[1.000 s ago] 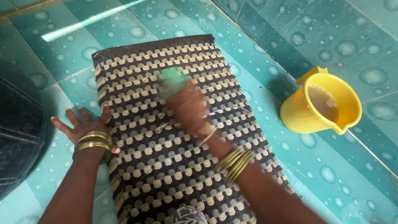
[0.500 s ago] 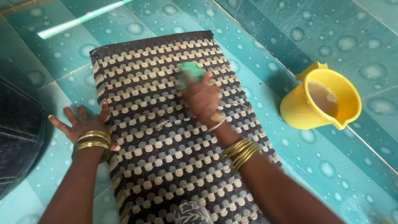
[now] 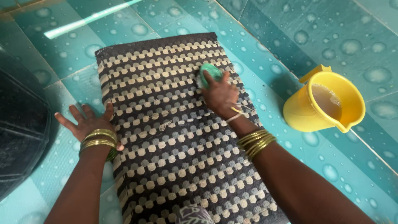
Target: The person scrubs a black and white patterned mat by hand using a green brush, periodically dipping the brush into a yellow bucket of water.
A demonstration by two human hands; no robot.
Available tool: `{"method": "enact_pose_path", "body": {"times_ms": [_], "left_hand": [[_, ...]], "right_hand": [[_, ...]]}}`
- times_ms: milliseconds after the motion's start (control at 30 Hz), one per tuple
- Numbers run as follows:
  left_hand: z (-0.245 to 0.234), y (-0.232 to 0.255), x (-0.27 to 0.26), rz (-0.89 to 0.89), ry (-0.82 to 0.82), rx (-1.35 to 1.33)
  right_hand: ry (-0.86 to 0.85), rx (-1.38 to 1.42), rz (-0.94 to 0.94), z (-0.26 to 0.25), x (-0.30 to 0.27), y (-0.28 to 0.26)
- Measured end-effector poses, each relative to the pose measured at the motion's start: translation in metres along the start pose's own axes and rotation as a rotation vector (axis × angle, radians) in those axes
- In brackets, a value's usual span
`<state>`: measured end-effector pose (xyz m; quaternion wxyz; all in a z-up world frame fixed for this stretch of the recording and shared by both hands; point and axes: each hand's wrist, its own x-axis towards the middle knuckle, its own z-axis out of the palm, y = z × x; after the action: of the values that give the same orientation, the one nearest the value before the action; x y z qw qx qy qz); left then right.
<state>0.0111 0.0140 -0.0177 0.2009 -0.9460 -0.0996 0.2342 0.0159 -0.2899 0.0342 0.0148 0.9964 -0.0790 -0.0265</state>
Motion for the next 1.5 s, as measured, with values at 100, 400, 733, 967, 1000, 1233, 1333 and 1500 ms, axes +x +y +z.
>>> {"method": "enact_pose_path", "body": {"times_ms": [100,400,733,967,1000,1233,1333,1500], "left_hand": [[-0.002,0.002,-0.002,-0.017,-0.018,0.006],[0.002,-0.006,-0.002,0.002,-0.037,-0.053],[0.006,-0.003,0.005,0.007,-0.042,-0.030],[0.006,0.000,0.004,-0.063,-0.060,-0.051],[0.010,0.001,0.007,-0.076,-0.052,-0.034],[0.061,0.012,0.042,-0.103,0.163,0.117],[0.061,0.020,0.066,-0.261,0.059,0.151],[0.066,0.027,0.068,-0.335,-0.021,0.267]], "right_hand": [[-0.305,0.580,0.283,-0.003,-0.004,-0.062],[-0.025,0.085,-0.201,0.017,-0.039,-0.030],[-0.093,-0.172,-0.463,0.003,-0.075,-0.120],[-0.148,0.117,-0.158,-0.002,-0.036,-0.027],[-0.059,0.145,-0.089,0.000,-0.025,-0.018],[0.060,0.125,-0.321,0.015,-0.060,-0.092],[0.011,0.177,-0.428,0.017,-0.084,-0.103],[-0.109,0.067,-0.166,0.017,-0.031,-0.001]]}}
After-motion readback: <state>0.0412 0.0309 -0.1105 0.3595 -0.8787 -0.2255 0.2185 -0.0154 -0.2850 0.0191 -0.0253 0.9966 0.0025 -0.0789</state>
